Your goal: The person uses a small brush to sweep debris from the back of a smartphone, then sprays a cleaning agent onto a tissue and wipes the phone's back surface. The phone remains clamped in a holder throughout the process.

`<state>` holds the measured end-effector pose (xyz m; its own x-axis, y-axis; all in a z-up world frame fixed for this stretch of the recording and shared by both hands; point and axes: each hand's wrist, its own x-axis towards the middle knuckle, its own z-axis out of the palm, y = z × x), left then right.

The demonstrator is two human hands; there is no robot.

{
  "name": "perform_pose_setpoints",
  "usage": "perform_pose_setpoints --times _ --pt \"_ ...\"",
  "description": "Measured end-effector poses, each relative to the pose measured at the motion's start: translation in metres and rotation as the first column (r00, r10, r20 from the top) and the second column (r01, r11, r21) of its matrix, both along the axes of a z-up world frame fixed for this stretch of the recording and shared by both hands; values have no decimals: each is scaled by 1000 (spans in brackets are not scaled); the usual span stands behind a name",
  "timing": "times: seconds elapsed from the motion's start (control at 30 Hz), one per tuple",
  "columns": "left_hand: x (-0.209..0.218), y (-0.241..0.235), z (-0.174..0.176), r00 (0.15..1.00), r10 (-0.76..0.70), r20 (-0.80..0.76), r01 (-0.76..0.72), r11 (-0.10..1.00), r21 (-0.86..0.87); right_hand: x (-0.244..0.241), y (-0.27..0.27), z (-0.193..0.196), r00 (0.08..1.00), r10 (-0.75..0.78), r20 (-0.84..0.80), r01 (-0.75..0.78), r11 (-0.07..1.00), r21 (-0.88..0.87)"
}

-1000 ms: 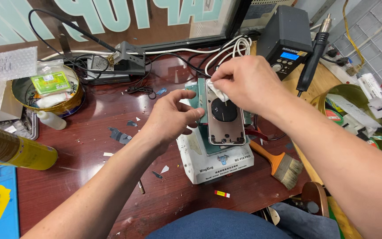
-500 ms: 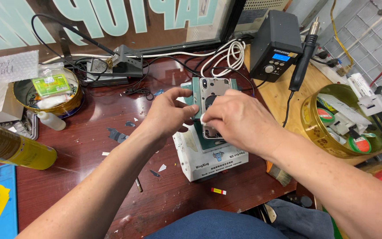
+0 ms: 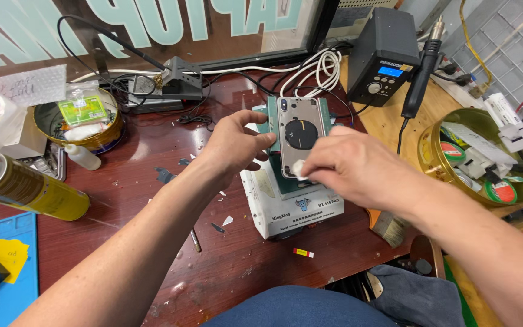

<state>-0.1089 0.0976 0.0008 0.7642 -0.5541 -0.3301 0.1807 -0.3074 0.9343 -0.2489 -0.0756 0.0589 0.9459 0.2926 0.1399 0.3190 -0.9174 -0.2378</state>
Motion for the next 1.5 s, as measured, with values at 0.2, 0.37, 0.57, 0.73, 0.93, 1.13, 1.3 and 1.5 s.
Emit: perform_pose_setpoints --times 0.2,0.37,0.57,0.73,0.93,1.13,1.3,1.5 --pt "-44 16 -1 460 40 887 -58 998 -16 -18 -11 8 970 -230 85 226 973 52" --pt "-61 29 -2 267 -175 948 188 974 127 -27 0 -20 957 -211 197 169 963 211" --pt "-61 37 -7 142 -175 974 174 973 150 -19 -8 -35 952 -244 185 203 955 214" --pt "-57 34 -7 151 -179 972 202 968 147 -6 11 -34 924 -286 255 234 948 216" --pt "-54 28 1 202 -223 954 194 964 184 0 0 -14 908 -334 255 299 940 166" --pt "-48 20 0 158 -236 959 123 968 218 14 -7 -39 916 -298 271 232 940 250" --pt "-48 22 -2 227 -258 939 139 963 231 53 -19 -45 872 -368 323 323 928 187" --pt "-50 21 -3 259 -261 930 150 962 228 81 -26 -41 899 -259 353 198 960 199"
